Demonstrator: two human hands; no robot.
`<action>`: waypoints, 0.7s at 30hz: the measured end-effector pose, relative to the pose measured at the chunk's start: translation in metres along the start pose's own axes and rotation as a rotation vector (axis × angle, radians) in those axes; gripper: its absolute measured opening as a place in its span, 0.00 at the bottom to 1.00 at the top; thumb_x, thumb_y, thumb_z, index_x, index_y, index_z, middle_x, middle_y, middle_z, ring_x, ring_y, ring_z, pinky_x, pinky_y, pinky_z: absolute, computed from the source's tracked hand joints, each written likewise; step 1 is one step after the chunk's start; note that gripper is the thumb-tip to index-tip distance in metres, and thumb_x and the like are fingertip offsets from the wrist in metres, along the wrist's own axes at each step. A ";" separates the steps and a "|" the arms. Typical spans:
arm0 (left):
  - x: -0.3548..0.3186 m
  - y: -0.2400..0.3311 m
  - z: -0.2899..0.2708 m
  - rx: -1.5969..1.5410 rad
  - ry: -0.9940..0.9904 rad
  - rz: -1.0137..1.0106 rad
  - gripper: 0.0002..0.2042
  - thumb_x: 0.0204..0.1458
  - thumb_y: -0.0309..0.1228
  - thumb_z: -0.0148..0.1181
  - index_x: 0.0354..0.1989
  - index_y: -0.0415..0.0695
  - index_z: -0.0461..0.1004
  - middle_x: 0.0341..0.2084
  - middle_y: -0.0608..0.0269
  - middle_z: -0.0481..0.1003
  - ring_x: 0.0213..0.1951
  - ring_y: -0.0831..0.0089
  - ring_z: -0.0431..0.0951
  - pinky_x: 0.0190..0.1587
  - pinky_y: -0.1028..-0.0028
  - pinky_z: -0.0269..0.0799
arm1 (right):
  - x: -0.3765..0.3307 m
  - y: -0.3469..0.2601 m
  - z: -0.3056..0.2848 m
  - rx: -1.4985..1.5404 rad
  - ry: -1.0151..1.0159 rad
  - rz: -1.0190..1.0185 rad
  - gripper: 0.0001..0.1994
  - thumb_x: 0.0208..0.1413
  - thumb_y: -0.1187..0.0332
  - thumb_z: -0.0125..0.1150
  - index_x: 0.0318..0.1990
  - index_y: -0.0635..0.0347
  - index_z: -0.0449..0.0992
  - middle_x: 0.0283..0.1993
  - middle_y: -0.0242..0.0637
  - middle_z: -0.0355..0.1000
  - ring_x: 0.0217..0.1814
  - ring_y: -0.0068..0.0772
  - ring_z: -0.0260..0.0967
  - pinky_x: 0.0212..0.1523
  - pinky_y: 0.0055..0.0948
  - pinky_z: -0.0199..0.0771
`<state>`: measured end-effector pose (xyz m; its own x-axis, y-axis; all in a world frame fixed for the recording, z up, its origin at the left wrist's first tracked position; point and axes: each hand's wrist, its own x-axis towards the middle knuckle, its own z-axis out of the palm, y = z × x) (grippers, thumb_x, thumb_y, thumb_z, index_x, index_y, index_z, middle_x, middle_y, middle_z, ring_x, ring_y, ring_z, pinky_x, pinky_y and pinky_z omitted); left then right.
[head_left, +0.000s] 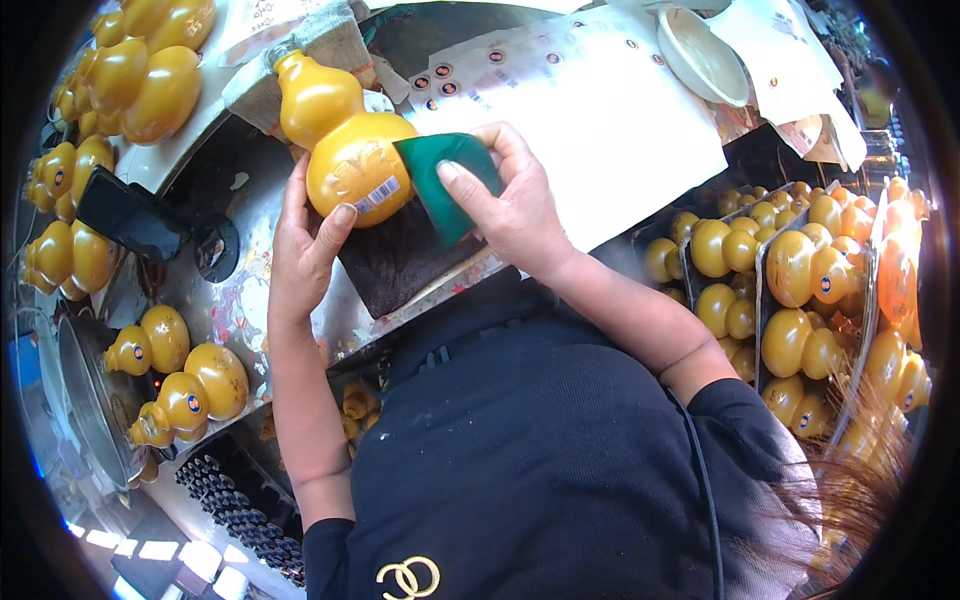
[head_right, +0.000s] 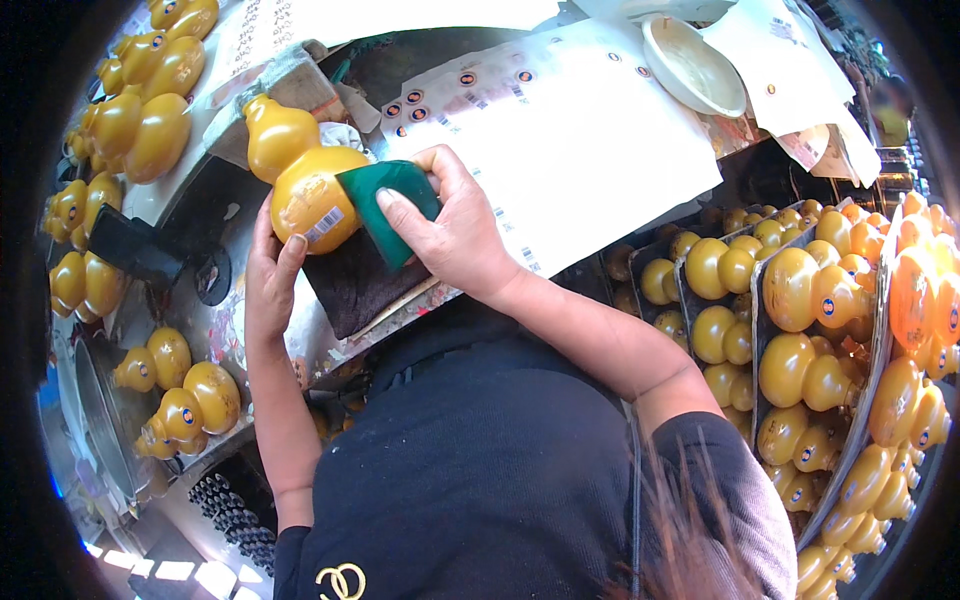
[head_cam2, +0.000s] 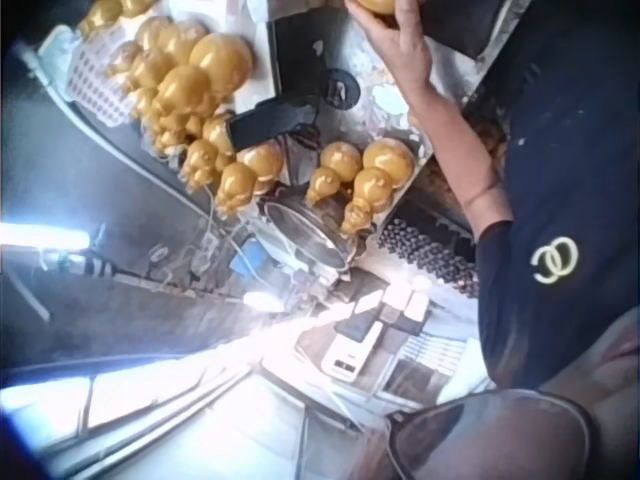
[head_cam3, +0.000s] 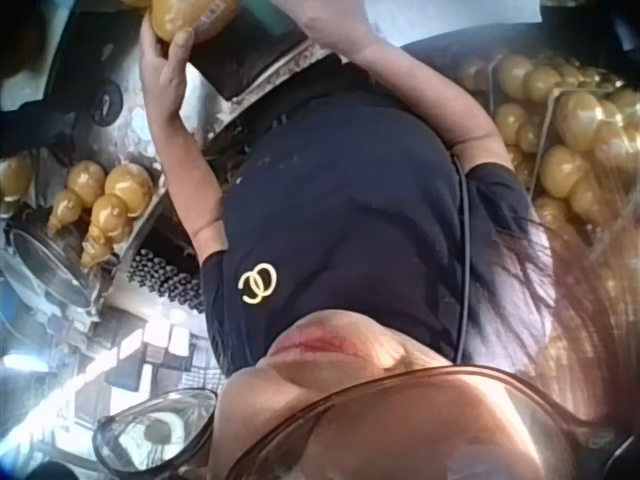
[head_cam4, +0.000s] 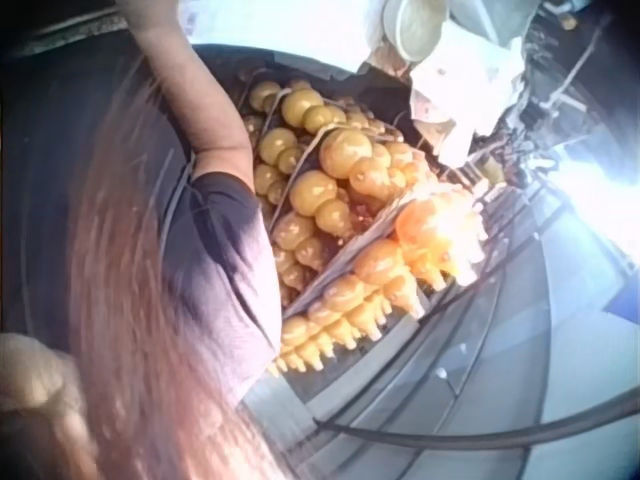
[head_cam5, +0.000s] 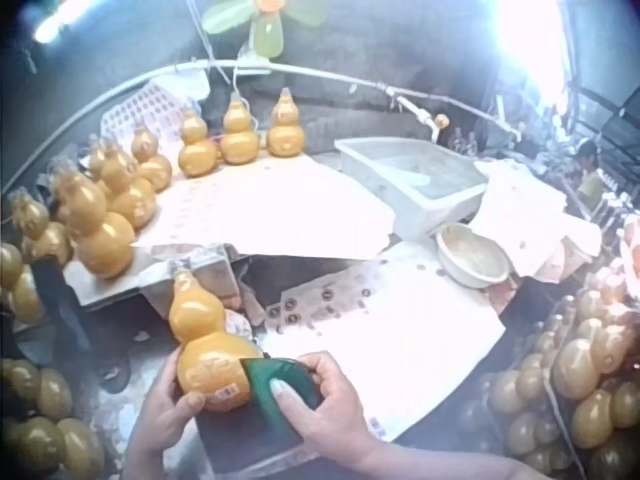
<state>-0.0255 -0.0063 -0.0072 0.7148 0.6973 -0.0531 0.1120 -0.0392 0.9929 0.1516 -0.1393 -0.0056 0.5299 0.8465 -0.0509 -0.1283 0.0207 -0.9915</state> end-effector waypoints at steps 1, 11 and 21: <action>0.000 -0.003 -0.002 -0.018 0.018 -0.011 0.39 0.56 0.48 0.57 0.68 0.37 0.49 0.60 0.52 0.62 0.63 0.64 0.62 0.64 0.68 0.55 | -0.002 -0.003 0.001 -0.134 0.049 -0.174 0.13 0.54 0.71 0.62 0.43 0.61 0.66 0.33 0.36 0.69 0.32 0.22 0.70 0.31 0.23 0.72; 0.004 -0.008 -0.010 -0.134 -0.021 -0.048 0.36 0.59 0.47 0.51 0.68 0.36 0.49 0.63 0.50 0.58 0.65 0.65 0.58 0.67 0.69 0.48 | -0.007 -0.005 0.023 -0.872 -0.211 -1.178 0.10 0.43 0.72 0.66 0.36 0.52 0.78 0.39 0.27 0.72 0.30 0.21 0.67 0.30 0.23 0.64; 0.007 0.019 0.018 -0.157 0.182 -0.059 0.40 0.52 0.46 0.62 0.66 0.37 0.50 0.59 0.48 0.61 0.62 0.64 0.62 0.65 0.67 0.54 | 0.052 -0.054 -0.010 -0.474 -0.316 0.023 0.29 0.55 0.45 0.55 0.48 0.65 0.73 0.39 0.41 0.73 0.38 0.31 0.72 0.41 0.28 0.72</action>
<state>-0.0061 -0.0152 0.0096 0.5727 0.8129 -0.1054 0.0307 0.1072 0.9938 0.1938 -0.1018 0.0440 0.2452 0.9635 -0.1071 0.2915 -0.1787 -0.9397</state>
